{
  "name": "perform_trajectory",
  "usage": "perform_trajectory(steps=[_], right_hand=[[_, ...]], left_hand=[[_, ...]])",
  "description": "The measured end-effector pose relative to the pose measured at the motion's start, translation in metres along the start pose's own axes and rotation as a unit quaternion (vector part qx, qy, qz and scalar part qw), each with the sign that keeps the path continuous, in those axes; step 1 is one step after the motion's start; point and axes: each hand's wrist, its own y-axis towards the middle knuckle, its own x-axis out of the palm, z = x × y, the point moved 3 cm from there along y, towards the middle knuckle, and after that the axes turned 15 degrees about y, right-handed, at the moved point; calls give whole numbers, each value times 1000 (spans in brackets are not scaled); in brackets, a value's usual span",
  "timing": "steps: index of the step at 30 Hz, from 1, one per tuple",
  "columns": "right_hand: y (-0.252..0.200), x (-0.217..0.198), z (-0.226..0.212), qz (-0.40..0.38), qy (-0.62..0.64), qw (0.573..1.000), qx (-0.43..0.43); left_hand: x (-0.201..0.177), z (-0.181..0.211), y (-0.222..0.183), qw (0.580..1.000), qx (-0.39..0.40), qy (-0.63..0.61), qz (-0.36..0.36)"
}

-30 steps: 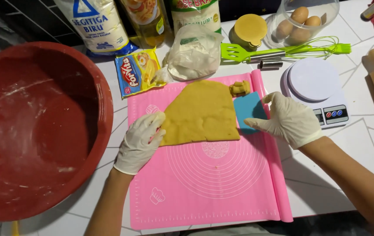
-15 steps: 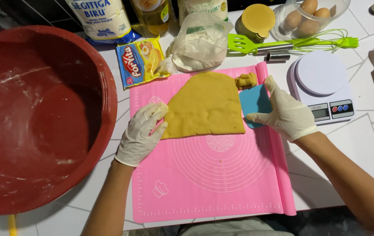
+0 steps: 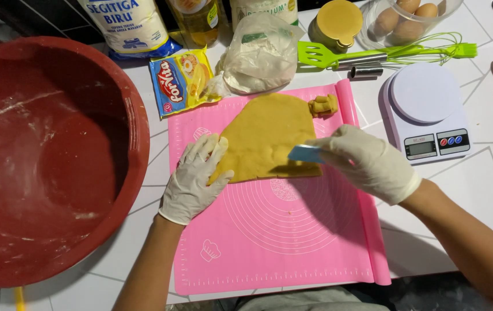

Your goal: Person is portioning yellow dough, rolling it into small balls, and using a scraper to shape them on a silicone mat.

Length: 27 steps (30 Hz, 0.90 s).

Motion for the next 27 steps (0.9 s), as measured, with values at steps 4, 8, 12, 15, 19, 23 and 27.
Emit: perform_trajectory(steps=[4, 8, 12, 15, 19, 23, 27], right_hand=[[19, 21, -14, -15, 47, 998, -45], [23, 31, -4, -36, 59, 997, -43], [22, 50, 20, -57, -49, 995, -69], [22, 62, 35, -97, -88, 989, -72], [23, 65, 49, -143, -117, 983, -19], [25, 72, 46, -135, -148, 978, -54], [27, 83, 41, -109, -224, 965, -82]], left_hand=[[7, -3, -3, 1000, -12, 20, 11], [7, -3, -3, 1000, -17, 13, 5], [9, -6, -3, 1000, -13, 15, 3], [11, -6, -4, 1000, -12, 13, 0], [10, -4, -3, 1000, -13, 15, 4], [10, -2, -2, 1000, -13, 2, -2], [10, -2, -2, 1000, -11, 10, 5]])
